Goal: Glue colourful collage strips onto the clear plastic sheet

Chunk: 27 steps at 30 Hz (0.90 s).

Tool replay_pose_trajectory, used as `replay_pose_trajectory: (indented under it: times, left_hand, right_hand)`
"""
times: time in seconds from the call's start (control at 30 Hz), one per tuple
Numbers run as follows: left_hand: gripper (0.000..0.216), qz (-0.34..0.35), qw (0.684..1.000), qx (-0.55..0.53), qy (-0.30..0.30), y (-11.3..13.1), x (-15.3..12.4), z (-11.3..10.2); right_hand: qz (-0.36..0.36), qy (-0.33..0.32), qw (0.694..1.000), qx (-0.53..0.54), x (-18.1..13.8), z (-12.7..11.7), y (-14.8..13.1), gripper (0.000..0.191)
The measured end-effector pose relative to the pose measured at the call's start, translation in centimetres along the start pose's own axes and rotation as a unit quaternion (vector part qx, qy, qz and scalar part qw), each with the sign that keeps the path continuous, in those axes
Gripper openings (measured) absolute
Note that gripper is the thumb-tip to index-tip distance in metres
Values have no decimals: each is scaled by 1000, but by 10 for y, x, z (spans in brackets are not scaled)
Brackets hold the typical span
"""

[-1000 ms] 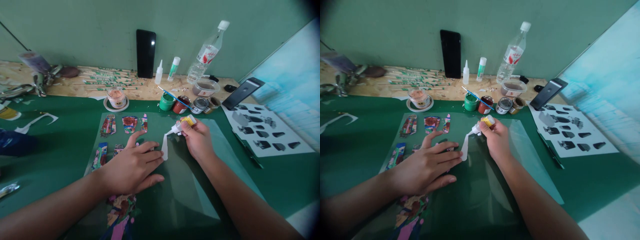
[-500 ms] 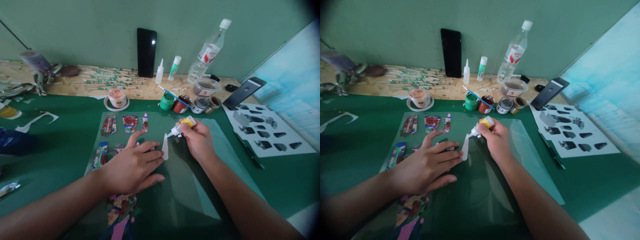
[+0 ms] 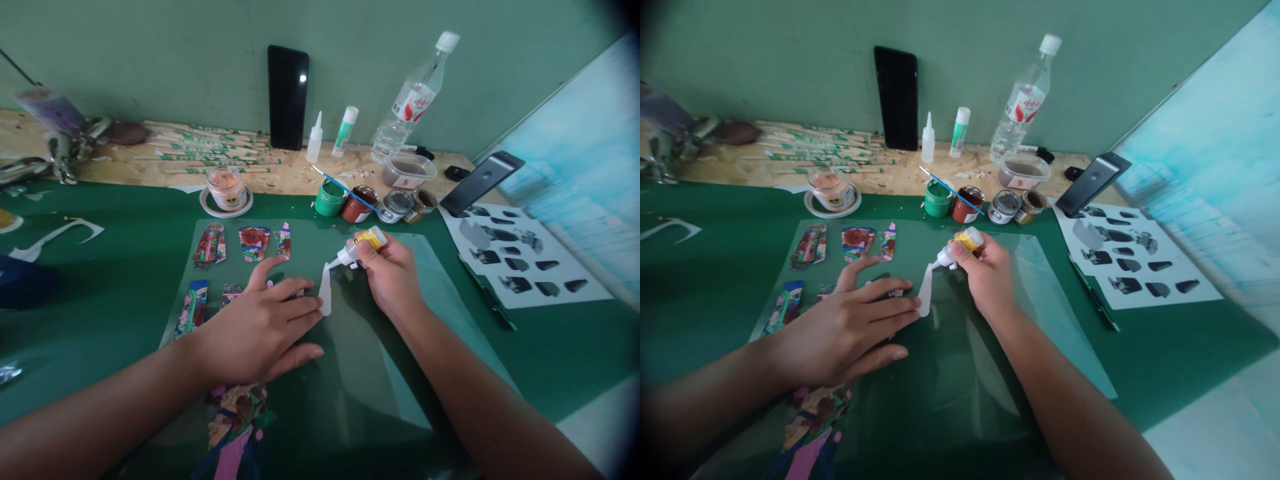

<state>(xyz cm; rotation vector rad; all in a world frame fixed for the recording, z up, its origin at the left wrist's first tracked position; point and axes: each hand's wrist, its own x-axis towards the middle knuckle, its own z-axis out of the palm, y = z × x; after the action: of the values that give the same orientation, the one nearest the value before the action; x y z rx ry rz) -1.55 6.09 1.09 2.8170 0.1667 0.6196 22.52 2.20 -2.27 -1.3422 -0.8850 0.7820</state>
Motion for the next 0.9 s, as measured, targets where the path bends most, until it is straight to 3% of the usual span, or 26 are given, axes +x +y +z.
replay_pose_trajectory:
  times: [0.9]
  left_hand:
    - [32, 3, 1000, 11, -5, 0, 0, 0]
  right_hand:
    - [18, -91, 995, -28, -12, -1, -18, 31]
